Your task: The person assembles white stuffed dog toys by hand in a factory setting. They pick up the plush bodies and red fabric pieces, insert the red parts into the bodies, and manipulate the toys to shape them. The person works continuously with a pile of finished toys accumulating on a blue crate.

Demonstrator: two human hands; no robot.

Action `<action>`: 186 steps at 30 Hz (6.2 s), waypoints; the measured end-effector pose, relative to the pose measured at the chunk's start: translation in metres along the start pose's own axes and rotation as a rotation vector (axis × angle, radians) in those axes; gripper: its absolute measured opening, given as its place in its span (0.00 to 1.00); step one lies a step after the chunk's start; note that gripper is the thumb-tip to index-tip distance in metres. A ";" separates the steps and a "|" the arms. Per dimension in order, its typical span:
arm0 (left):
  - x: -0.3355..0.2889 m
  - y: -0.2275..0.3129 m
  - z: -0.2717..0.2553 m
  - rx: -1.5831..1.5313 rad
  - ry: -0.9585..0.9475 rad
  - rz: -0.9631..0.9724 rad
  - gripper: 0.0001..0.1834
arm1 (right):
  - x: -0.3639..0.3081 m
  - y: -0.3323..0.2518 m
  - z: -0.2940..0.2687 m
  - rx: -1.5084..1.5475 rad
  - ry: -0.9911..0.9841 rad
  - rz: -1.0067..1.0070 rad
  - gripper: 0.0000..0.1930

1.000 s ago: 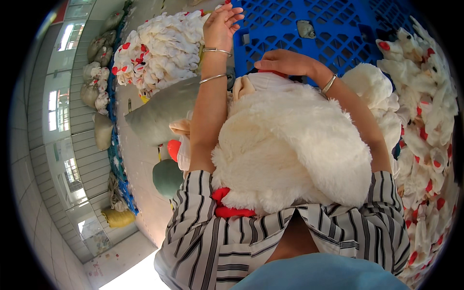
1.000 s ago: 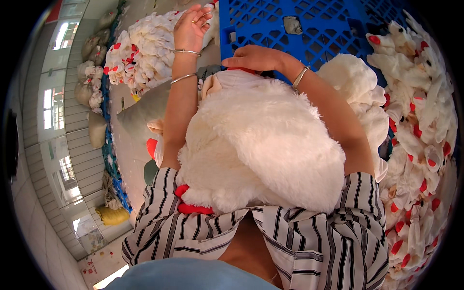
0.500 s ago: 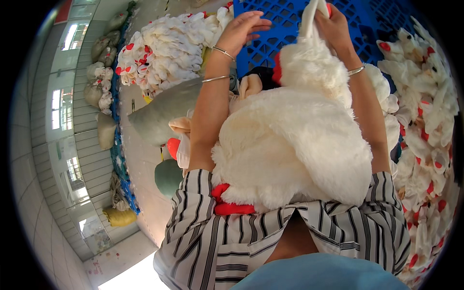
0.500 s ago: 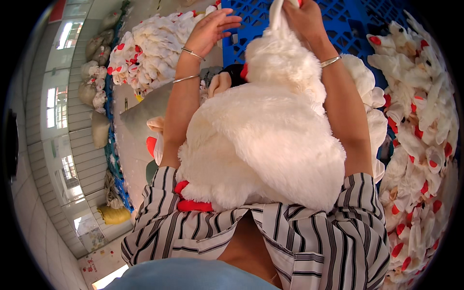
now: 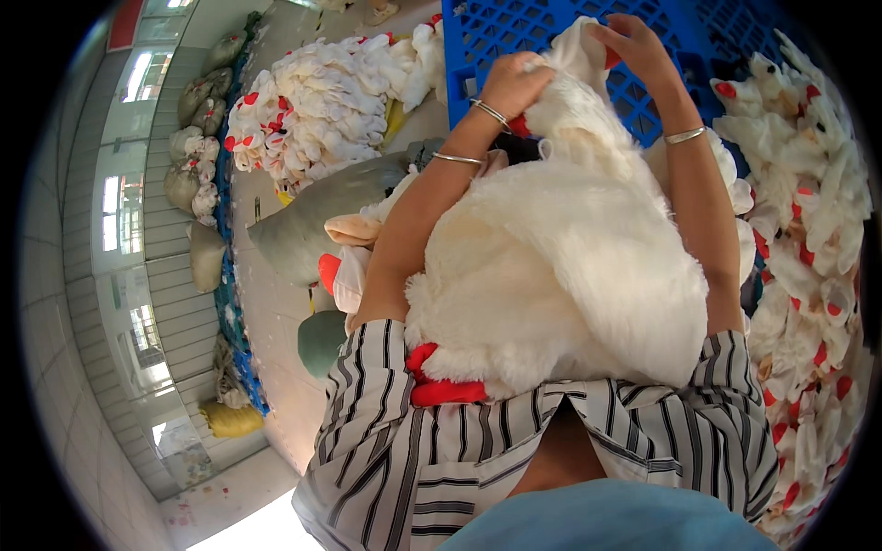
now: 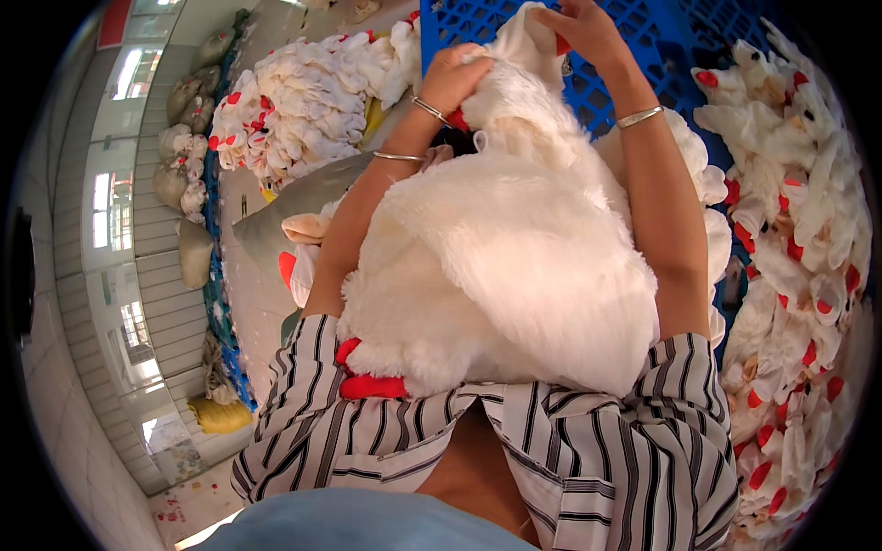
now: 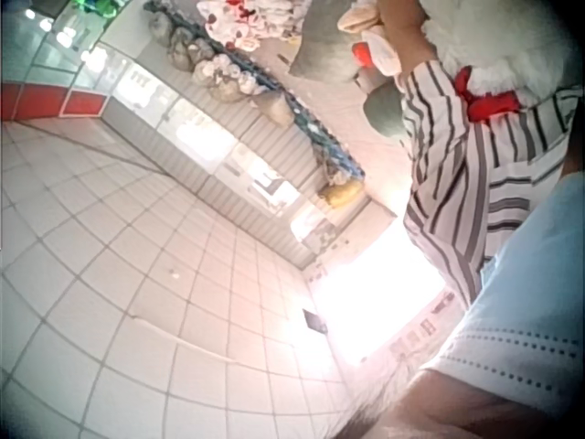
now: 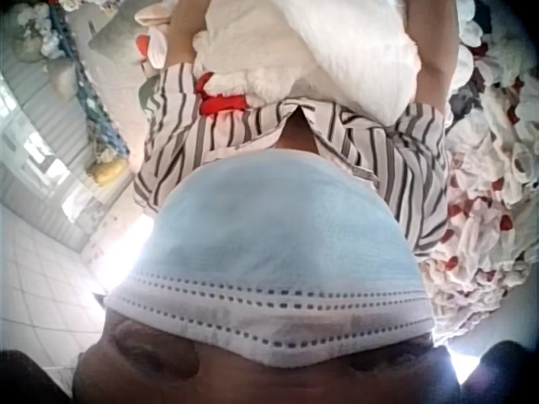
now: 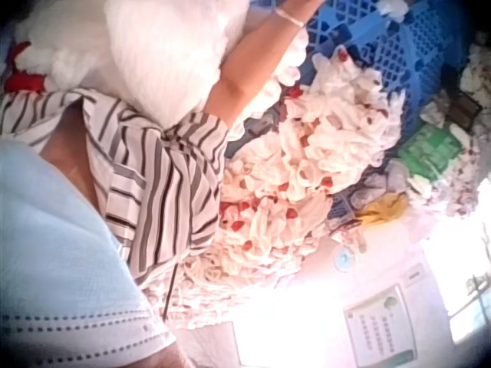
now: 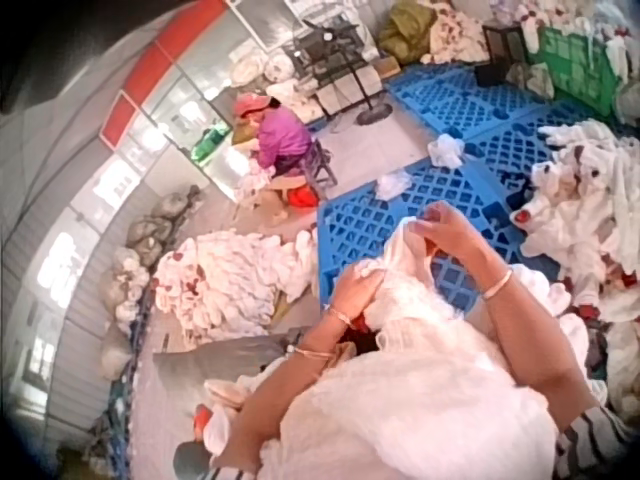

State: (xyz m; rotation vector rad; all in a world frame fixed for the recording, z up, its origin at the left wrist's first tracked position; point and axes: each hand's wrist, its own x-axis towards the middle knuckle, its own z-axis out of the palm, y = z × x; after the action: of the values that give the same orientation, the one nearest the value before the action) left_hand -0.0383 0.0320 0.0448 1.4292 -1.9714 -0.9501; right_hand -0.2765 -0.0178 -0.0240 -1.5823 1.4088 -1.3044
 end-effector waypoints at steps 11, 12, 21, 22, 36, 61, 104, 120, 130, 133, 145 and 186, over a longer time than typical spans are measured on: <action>0.026 -0.016 -0.140 -1.094 0.972 0.199 0.15 | -0.010 -0.113 0.026 -0.028 -0.459 -0.236 0.26; 0.025 -0.014 -0.143 -1.095 1.025 0.210 0.15 | -0.019 -0.109 0.044 -0.003 -0.449 -0.222 0.31; 0.016 -0.046 -0.076 -0.802 0.495 0.055 0.14 | -0.054 -0.042 0.110 0.065 -0.400 0.126 0.36; 0.013 -0.053 -0.073 -0.806 0.458 0.018 0.14 | -0.052 -0.044 0.111 0.135 -0.389 0.088 0.37; 0.009 -0.046 -0.045 -0.744 0.069 0.070 0.09 | -0.033 -0.022 0.077 0.450 -0.243 0.229 0.21; -0.002 0.007 -0.064 -1.301 -0.354 0.239 0.14 | -0.061 -0.053 0.063 1.351 -0.569 0.380 0.25; 0.007 -0.040 0.020 0.103 -0.251 -0.148 0.22 | -0.030 -0.052 0.022 0.767 0.021 0.265 0.20; 0.011 -0.059 -0.008 -0.488 0.355 -0.184 0.23 | -0.052 -0.062 0.055 0.322 -0.346 0.055 0.34; 0.018 -0.018 -0.006 -0.426 0.313 -0.120 0.28 | -0.024 0.006 0.047 -0.041 -0.241 -0.244 0.14; 0.006 -0.060 -0.025 -0.300 0.358 -0.199 0.27 | -0.019 -0.045 0.008 0.815 -0.047 0.176 0.17; 0.003 -0.018 -0.041 -0.634 0.178 -0.158 0.21 | -0.027 -0.032 0.023 0.501 -0.260 -0.134 0.26; 0.018 -0.099 -0.017 -0.341 0.444 -0.244 0.25 | -0.009 0.024 0.008 0.497 -0.279 0.036 0.17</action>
State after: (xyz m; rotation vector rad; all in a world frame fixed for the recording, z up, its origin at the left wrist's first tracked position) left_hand 0.0267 -0.0090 -0.0227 1.5396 -1.2710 -0.9198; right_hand -0.2765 -0.0160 -0.0509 -1.3273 0.8544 -1.2350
